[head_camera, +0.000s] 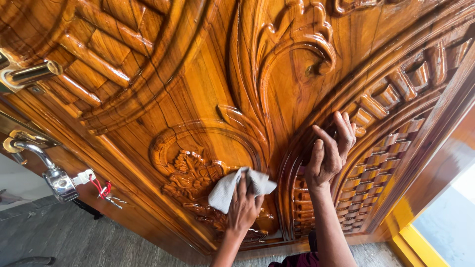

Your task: The person wipes the surface of a carved wooden door with a cloth, focusing on the intricate relief patterns. The hands move the cloth over the raised carvings and flat areas to clean the door.

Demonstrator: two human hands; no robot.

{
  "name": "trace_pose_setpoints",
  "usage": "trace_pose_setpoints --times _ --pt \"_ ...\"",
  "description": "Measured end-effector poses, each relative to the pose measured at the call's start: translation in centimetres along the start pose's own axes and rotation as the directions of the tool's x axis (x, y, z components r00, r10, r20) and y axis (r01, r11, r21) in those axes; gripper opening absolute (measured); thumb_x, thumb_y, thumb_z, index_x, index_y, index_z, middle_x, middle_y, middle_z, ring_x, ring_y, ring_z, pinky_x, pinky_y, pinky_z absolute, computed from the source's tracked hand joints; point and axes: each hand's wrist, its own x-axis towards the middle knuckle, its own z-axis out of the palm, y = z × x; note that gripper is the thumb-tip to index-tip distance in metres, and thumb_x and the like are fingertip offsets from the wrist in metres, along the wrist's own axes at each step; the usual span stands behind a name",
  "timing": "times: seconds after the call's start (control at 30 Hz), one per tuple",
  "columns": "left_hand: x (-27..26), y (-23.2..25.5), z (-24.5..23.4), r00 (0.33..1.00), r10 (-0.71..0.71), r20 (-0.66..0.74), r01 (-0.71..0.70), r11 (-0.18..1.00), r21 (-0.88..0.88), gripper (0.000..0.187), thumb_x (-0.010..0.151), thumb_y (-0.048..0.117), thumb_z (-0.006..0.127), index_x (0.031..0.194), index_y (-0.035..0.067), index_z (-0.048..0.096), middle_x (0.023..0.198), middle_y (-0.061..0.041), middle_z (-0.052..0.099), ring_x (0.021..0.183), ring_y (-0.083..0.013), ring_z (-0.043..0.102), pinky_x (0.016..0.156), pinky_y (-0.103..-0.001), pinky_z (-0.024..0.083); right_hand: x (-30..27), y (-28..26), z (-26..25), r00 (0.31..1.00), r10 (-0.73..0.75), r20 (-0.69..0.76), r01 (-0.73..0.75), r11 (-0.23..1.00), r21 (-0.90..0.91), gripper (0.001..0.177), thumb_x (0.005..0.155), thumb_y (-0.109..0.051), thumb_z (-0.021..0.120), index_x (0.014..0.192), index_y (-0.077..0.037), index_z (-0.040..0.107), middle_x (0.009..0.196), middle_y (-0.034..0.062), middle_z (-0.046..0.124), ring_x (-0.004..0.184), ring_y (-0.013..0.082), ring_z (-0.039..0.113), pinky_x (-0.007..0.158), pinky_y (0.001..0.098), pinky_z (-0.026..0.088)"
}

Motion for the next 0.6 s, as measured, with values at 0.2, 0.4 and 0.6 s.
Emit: trace_pose_setpoints --times 0.2,0.4,0.6 --pt "9.5 1.2 -7.5 0.967 -0.044 -0.252 0.053 0.998 0.029 0.062 0.108 0.047 0.043 0.131 -0.007 0.062 0.166 -0.026 0.022 0.153 -0.0415 0.028 0.126 -0.056 0.031 -0.1 -0.1 0.0 1.0 0.008 0.007 -0.008 1.0 -0.006 0.03 0.107 -0.02 0.052 0.114 -0.001 0.075 0.152 0.0211 0.054 0.153 0.0384 0.04 0.134 0.0554 0.02" --pt "11.9 4.3 -11.9 0.9 -0.435 -0.015 0.43 0.882 0.191 0.057 0.096 0.053 0.038 0.11 0.007 0.069 0.168 -0.023 0.019 0.153 -0.0403 0.015 0.127 -0.057 0.013 0.5 -1.6 -0.2 0.999 0.032 -0.021 -0.031 0.999 0.033 0.025 0.106 -0.016 0.055 0.116 -0.001 0.072 0.15 0.0204 0.055 0.151 0.0364 0.043 0.133 0.0548 0.025" --pt "11.1 6.7 -12.1 0.959 -0.124 -0.255 0.134 0.991 0.024 0.073 0.106 0.047 0.04 0.146 -0.014 0.046 0.166 -0.029 0.023 0.154 -0.0447 0.022 0.126 -0.05 0.024 -1.9 -5.9 -0.3 0.998 -0.021 0.055 0.001 0.942 0.335 0.017 0.104 -0.008 0.055 0.109 -0.001 0.069 0.109 0.0108 0.069 0.105 0.0231 0.067 0.091 0.0355 0.056"
